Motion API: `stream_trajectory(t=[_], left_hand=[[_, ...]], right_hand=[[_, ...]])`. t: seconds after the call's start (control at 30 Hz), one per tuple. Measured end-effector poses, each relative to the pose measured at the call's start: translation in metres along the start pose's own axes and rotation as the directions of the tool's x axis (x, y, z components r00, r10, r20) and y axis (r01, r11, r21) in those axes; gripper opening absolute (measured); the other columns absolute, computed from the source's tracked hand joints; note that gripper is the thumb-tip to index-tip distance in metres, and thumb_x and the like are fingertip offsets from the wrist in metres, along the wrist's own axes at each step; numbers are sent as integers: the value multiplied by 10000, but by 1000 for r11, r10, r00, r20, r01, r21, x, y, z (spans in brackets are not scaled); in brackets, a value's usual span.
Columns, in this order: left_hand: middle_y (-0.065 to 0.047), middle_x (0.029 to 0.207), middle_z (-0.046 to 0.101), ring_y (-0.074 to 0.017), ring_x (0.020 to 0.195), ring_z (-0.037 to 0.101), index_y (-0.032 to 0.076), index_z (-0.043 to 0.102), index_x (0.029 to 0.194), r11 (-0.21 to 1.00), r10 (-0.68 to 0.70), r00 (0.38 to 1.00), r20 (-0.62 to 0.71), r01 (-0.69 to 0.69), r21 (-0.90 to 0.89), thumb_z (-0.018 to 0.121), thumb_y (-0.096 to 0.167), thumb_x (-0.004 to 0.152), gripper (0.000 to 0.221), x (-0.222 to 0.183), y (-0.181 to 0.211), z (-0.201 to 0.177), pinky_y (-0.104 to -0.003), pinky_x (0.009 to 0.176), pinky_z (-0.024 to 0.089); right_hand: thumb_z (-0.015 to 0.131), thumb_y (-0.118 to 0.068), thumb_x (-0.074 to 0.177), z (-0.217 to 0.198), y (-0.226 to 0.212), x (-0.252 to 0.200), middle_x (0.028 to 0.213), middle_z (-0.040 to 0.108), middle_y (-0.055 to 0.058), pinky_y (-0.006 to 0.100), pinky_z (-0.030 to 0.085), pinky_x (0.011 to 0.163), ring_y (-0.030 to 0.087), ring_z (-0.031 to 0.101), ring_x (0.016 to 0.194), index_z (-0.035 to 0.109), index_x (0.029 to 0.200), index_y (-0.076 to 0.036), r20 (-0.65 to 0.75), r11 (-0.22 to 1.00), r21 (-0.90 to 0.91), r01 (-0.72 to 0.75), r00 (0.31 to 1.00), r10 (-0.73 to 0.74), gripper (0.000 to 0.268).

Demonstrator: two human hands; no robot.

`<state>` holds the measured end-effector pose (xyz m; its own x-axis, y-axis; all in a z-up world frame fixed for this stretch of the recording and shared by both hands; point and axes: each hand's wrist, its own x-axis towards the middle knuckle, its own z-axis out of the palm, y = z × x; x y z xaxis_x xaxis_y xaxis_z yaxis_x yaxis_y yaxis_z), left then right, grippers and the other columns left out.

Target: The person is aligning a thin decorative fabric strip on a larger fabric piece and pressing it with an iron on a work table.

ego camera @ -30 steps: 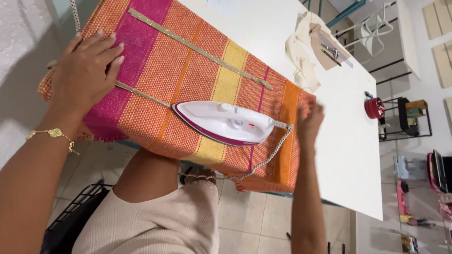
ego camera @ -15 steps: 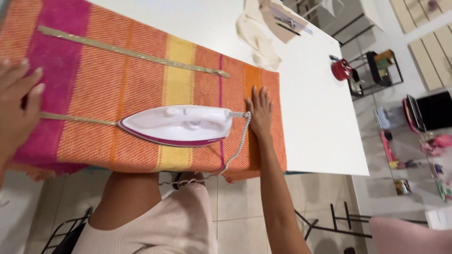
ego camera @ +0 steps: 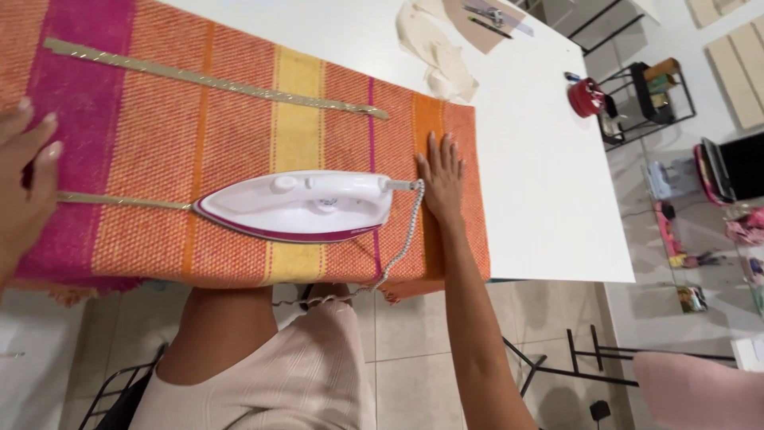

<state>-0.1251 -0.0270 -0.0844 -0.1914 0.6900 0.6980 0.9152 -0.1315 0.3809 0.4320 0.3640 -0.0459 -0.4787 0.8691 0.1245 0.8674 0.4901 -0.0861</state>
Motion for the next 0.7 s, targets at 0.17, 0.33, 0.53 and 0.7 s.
stream_trajectory(t=[0.17, 0.33, 0.53, 0.7], left_hand=[[-398, 1655, 766, -522, 1618, 619, -199, 837, 1600, 967, -54, 997, 53, 39, 252, 672, 16, 1332, 381, 0, 0, -2, -524, 1470, 400], [-420, 1669, 738, -523, 1650, 576, -219, 811, 1628, 970, -82, 995, 60, 66, 233, 677, -1, 1337, 387, -2, 2, -2, -537, 1456, 380], [-450, 1677, 715, -544, 1659, 545, -251, 794, 1626, 981, -80, 996, 51, 69, 179, 671, -33, 1336, 383, -1, 2, -1, -559, 1453, 358], [-471, 1675, 696, -563, 1657, 528, -264, 779, 1623, 984, -83, 995, 55, 73, 164, 653, -42, 1332, 387, 0, 1, -1, -572, 1443, 350]], right_hand=[[146, -636, 1160, 5, 10, 0, 1862, -57, 41, 560, 12, 1366, 291, -39, 1721, 41, 1788, -307, -39, 995, -95, 17, 999, -21, 717], [158, -643, 1156, 2, 6, 0, 1864, -45, 32, 561, 8, 1364, 282, -26, 1724, 59, 1785, -317, -32, 998, -56, -3, 999, 1, 716], [156, -650, 1151, -3, 1, 0, 1865, -24, 33, 545, 15, 1364, 288, -12, 1723, 72, 1782, -325, -28, 999, -36, -19, 999, 18, 715], [153, -647, 1148, -4, -1, 0, 1865, -20, 26, 543, 16, 1364, 280, -12, 1723, 74, 1781, -327, -16, 999, -40, -35, 999, 34, 713]])
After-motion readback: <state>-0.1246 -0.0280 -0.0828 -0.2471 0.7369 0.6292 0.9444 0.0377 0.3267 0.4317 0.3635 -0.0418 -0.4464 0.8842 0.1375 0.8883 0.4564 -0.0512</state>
